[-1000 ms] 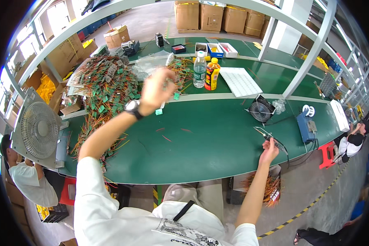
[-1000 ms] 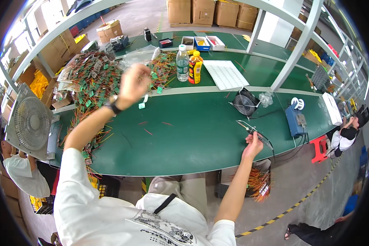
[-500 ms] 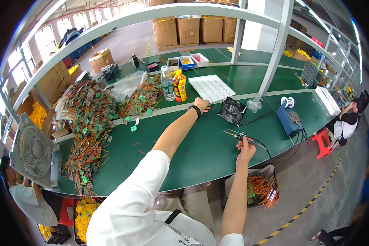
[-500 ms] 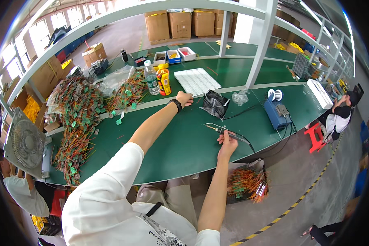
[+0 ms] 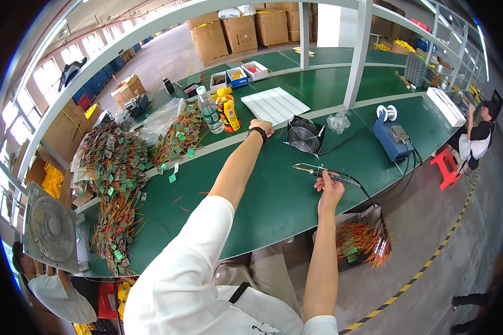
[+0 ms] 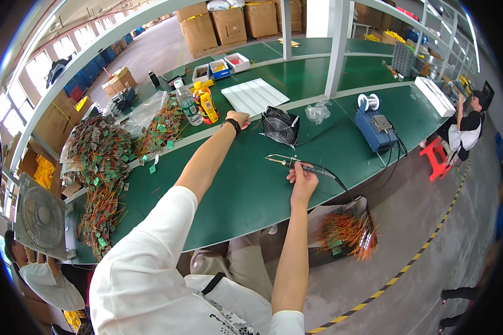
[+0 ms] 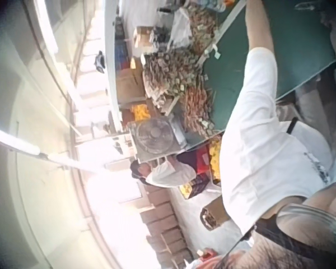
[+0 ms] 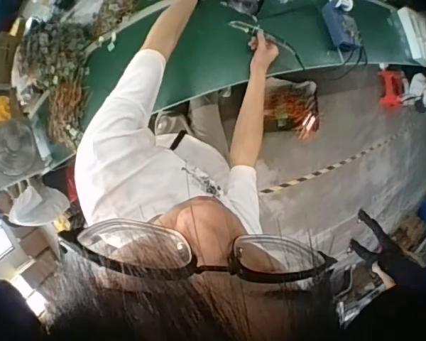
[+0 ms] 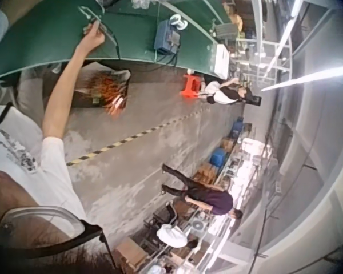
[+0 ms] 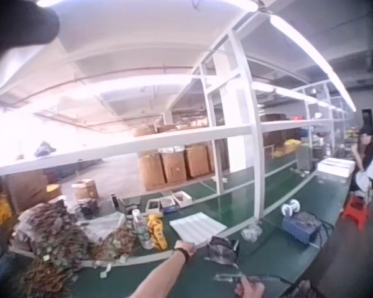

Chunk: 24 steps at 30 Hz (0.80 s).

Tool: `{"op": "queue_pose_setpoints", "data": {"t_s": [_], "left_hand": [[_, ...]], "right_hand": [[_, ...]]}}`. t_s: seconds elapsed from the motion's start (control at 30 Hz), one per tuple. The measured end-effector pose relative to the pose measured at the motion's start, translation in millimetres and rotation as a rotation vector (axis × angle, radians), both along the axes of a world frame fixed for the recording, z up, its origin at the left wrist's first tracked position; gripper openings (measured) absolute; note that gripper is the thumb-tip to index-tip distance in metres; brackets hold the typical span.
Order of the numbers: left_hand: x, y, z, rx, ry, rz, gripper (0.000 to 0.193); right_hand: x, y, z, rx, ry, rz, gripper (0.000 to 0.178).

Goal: The person solders wires from small circuit boards onto an LED panel using a soldering iron. After finishing, the person moves the completed panel onto a pile, places a new LED panel onto the table, and solders circuit board wires onto it.

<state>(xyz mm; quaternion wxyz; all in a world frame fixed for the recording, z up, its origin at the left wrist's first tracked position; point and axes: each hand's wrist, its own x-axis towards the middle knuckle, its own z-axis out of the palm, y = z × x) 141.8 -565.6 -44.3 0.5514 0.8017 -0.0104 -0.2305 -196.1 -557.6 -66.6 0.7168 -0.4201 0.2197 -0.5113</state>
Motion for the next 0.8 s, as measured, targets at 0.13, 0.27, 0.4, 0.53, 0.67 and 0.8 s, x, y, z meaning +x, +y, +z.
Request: {"op": "queue_pose_setpoints", "data": {"t_s": [0.13,0.27,0.4,0.53,0.67,0.8], "left_hand": [[15.2,1.0,-0.8,-0.034,-0.049,0.016,0.011],[2.0,-10.8,5.5,-0.051,-0.079,-0.006,0.009],[8.6,-15.3,11.8,-0.061,0.049,-0.002,0.006],[22.4,-10.8,6.5,-0.044,0.061,0.052,0.007],[43.6,10.5,9.5,-0.011,0.044,-0.013,0.009],[19.6,10.9,31.6,-0.167,0.128,-0.132,0.017]], "right_hand": [[2.3,1.3,4.3,-0.014,0.009,0.01,0.013],[-4.8,0.0,2.5,-0.014,0.022,-0.004,0.012],[-3.1,1.5,4.9,0.007,0.018,0.006,0.012],[-1.4,2.3,9.0,0.01,0.044,0.001,0.012],[4.4,5.6,11.9,0.013,0.024,0.027,0.012],[-7.0,-1.6,4.5,-0.006,0.04,0.0,0.011]]}}
